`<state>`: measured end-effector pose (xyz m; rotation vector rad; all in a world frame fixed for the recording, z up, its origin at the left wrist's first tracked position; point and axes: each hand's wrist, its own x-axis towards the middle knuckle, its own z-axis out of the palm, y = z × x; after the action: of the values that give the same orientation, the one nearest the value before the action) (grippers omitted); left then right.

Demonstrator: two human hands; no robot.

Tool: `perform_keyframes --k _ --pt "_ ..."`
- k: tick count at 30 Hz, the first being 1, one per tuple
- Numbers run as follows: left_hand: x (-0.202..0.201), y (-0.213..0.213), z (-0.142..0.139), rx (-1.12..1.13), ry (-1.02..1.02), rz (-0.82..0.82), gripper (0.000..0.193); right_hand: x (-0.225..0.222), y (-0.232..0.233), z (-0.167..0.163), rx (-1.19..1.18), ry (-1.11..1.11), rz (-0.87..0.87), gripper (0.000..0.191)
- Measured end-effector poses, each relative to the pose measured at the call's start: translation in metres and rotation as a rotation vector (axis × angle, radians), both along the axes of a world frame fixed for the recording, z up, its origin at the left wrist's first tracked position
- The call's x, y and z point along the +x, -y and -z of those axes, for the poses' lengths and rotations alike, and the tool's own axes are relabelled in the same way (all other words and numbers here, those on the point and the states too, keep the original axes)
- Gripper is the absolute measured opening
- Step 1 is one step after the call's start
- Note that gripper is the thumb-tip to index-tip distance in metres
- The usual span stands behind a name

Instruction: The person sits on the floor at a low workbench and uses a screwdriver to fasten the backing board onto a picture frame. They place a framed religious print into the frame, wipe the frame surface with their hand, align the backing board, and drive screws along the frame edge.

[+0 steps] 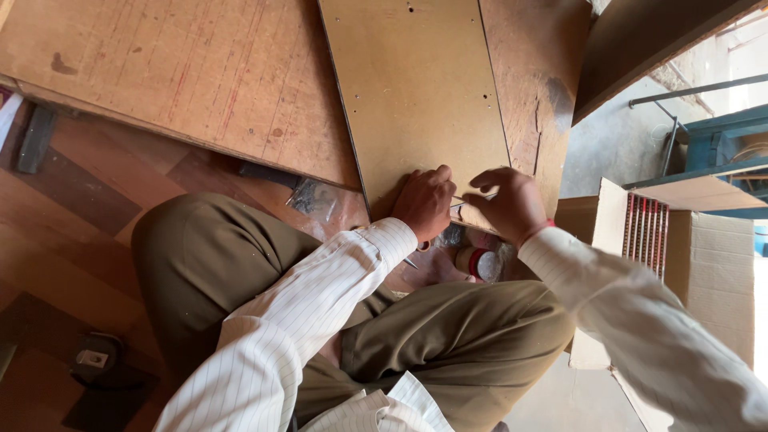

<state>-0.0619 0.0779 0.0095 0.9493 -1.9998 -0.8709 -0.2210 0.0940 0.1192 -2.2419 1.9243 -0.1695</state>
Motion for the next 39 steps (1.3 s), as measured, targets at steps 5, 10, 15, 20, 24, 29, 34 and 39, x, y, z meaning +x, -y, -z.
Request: perform_keyframes --k 5,10,15,20,24,29,34,39 --pt "0.005 0.003 0.002 0.003 -0.051 0.001 0.007 0.011 -0.006 -0.012 0.228 -0.397 -0.239 0.017" --pt "0.006 0.002 0.002 0.027 -0.034 -0.010 0.006 -0.001 -0.004 0.004 0.196 -0.203 -0.101 0.013" --pt "0.004 0.002 0.001 0.007 -0.026 -0.031 0.007 -0.010 0.006 0.016 0.497 0.255 0.666 0.016" --pt "0.004 0.001 0.001 -0.002 -0.014 -0.015 0.007 -0.012 0.018 0.007 0.707 0.688 1.073 0.020" --pt "0.003 0.001 0.002 -0.014 0.003 0.003 0.008 -0.001 0.010 0.003 0.556 0.374 0.682 0.020" --pt "0.002 0.000 0.004 0.001 -0.030 -0.003 0.007 0.007 -0.003 -0.004 0.197 -0.407 -0.194 0.011" --pt "0.002 0.001 0.004 -0.006 -0.039 0.005 0.009 0.005 0.003 -0.002 0.243 -0.243 -0.056 0.012" --pt "0.003 0.002 0.006 -0.014 -0.048 -0.003 0.009 0.003 0.010 0.008 0.312 0.023 0.208 0.013"
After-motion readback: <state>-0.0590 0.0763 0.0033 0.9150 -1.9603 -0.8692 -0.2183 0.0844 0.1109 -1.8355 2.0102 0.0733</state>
